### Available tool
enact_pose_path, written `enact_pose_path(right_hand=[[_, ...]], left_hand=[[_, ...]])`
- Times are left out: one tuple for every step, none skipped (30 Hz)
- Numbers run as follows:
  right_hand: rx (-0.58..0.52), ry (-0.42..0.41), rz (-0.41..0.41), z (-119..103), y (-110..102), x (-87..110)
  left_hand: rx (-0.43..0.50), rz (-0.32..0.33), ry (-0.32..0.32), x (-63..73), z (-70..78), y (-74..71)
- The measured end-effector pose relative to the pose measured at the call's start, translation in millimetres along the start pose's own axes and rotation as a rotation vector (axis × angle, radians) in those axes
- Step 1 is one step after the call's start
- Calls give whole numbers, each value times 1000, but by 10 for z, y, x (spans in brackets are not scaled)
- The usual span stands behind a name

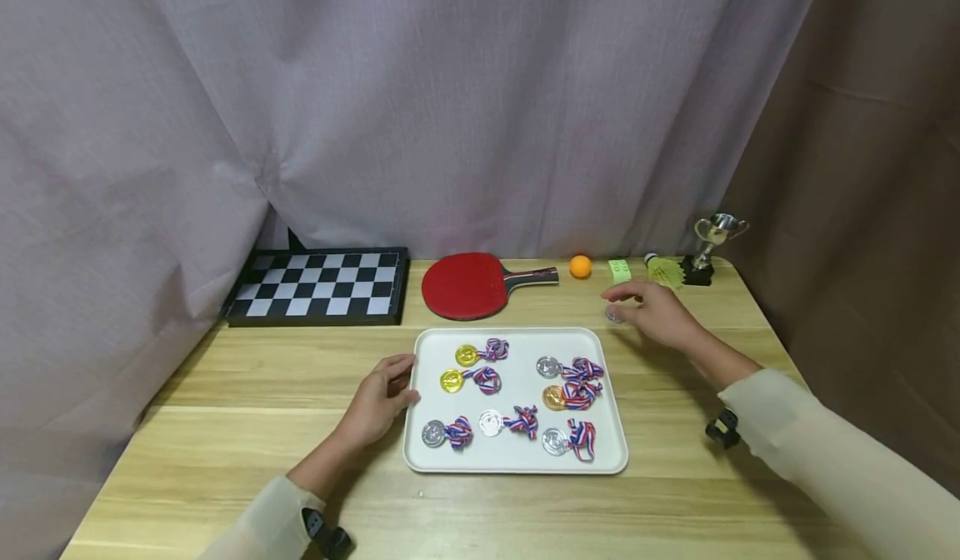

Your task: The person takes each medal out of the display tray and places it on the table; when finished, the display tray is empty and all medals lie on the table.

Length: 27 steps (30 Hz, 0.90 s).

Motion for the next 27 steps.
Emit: enact_pose_path(right_hand=[[-8,-12,0,-41,24,8],[-18,-23,2,-78,51,16],[-32,-32,1,-114,81,25],[-38,-37,0,-145,112,35],[-49,-43,-2,-176,146,46],[-59,-44,-6,-199,183,57],[-72,-43,-12,-222,223,68],[-90,-40,-18,-247,263,79],[-106,-40,-26,-278,306,89],[-116,-40,-35,-305,350,98],[-128,-42,-43,-335,397,107],[-135,-49,-53,-364,446,115],[-145,-52,-64,-395,497,121],[-157,-51,-75,-426,547,129],[-165,-51,-86,-454,599,136],[-168,-47,-100,-473,650,142],[-174,-43,-112,-493,699,149],[-176,-41,-127,-508,745,156],[-178,-30,-137,-518,787,159],[-178,-25,-147,-525,823,161],[-170,-29,-156,-533,855,162],[-160,-33,-166,-538,882,161],[-153,-38,-172,-544,903,160],[-150,-44,-175,-550,919,158],[-142,-47,-178,-553,931,155],[-135,-56,-182,-556,941,153],[-125,-68,-185,-563,950,151]], left_hand=[[1,-1,0,-1,0,-1],[0,0,0,-2,-1,-2],[-2,1,1,-3,-2,-2],[-3,1,0,-4,-3,-3],[-5,1,1,-3,-4,-2],[-6,2,0,-3,-6,-2],[-6,3,0,-3,-6,-2],[-6,3,0,-2,-6,-2],[-6,3,0,-1,-4,-2],[-4,2,0,0,-3,-1],[-4,2,0,2,-2,-1],[-2,3,0,3,-1,0],[-2,3,0,4,2,-2],[0,3,1,5,4,-4],[0,3,1,6,7,-5],[0,4,3,7,11,-6],[2,4,5,8,14,-7],[3,4,5,8,16,-7],[3,3,6,8,19,-7],[2,3,6,7,19,-7],[-1,4,7,4,18,-7],[-1,3,7,2,15,-6],[-1,3,6,-1,12,-6],[0,3,5,-2,9,-7],[2,3,5,-3,6,-7],[4,1,5,-5,3,-8],[8,0,6,-4,3,-9]])
Point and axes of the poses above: each hand's wrist, its own x-axis away from the middle knuckle, its own y-axis out of the palm, z = x × y, the point moved 5 cm from there along -x, towards the middle knuckle, and after that the axes turned 13 degrees about -y, right-handed, at the moved point
